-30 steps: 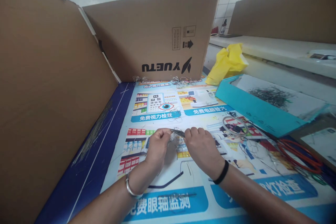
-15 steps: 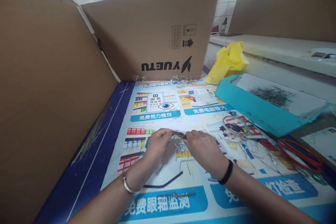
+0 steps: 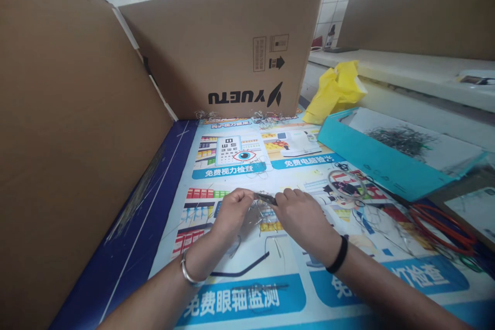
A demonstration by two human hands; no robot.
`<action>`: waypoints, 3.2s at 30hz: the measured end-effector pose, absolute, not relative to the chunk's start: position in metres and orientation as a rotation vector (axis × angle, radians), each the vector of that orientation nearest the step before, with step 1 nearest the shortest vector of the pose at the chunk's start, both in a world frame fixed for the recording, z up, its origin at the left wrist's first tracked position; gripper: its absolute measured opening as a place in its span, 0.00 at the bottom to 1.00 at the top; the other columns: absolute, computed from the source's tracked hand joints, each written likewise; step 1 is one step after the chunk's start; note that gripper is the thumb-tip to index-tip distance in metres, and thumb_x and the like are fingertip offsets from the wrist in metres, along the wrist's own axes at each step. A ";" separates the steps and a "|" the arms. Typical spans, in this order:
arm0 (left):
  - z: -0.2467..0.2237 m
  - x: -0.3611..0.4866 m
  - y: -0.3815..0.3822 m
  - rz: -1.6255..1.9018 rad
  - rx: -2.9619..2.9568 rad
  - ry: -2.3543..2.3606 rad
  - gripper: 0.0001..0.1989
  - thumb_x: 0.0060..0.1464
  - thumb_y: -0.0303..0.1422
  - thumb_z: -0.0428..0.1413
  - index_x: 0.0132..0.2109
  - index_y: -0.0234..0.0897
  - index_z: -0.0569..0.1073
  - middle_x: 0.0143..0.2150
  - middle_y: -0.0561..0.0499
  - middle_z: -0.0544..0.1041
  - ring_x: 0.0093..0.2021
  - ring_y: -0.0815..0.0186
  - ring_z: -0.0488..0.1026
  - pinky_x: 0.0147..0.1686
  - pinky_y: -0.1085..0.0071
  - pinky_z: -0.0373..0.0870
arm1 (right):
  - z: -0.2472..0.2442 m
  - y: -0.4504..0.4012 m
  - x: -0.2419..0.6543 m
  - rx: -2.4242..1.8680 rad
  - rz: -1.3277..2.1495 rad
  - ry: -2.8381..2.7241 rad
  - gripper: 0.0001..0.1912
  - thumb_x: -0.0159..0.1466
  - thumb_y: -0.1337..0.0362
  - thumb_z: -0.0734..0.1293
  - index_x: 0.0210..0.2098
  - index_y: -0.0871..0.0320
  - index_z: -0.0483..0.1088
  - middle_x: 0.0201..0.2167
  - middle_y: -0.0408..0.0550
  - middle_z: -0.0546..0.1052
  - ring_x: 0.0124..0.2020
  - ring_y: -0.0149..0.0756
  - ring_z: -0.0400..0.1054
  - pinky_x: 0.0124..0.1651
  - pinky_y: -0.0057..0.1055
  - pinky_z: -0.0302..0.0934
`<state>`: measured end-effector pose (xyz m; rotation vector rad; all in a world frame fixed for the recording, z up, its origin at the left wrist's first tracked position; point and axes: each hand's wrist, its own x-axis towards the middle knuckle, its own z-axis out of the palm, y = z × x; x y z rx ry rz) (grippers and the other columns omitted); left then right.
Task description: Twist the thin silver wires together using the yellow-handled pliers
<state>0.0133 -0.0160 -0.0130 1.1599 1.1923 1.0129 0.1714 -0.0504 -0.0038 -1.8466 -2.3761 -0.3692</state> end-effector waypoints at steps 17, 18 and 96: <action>-0.011 0.014 -0.017 1.081 1.214 1.145 0.05 0.45 0.31 0.55 0.24 0.36 0.73 0.28 0.51 0.71 0.30 0.67 0.65 0.32 0.75 0.60 | -0.008 -0.049 0.174 -1.799 -0.556 -2.404 0.03 0.61 0.70 0.60 0.32 0.60 0.64 0.28 0.49 0.69 0.31 0.38 0.60 0.32 0.33 0.46; -0.011 0.014 -0.017 1.086 1.221 1.144 0.05 0.45 0.31 0.55 0.24 0.36 0.73 0.28 0.51 0.71 0.31 0.66 0.65 0.32 0.75 0.60 | -0.009 -0.049 0.174 -1.799 -0.558 -2.407 0.03 0.60 0.71 0.60 0.32 0.60 0.64 0.28 0.49 0.69 0.31 0.38 0.60 0.32 0.33 0.46; -0.013 0.011 -0.009 0.921 1.602 1.143 0.07 0.48 0.28 0.51 0.25 0.36 0.72 0.30 0.51 0.70 0.33 0.67 0.67 0.35 0.73 0.62 | 0.011 -0.054 0.186 -1.746 -0.437 -2.504 0.04 0.60 0.70 0.60 0.29 0.59 0.65 0.25 0.49 0.69 0.27 0.37 0.61 0.27 0.32 0.40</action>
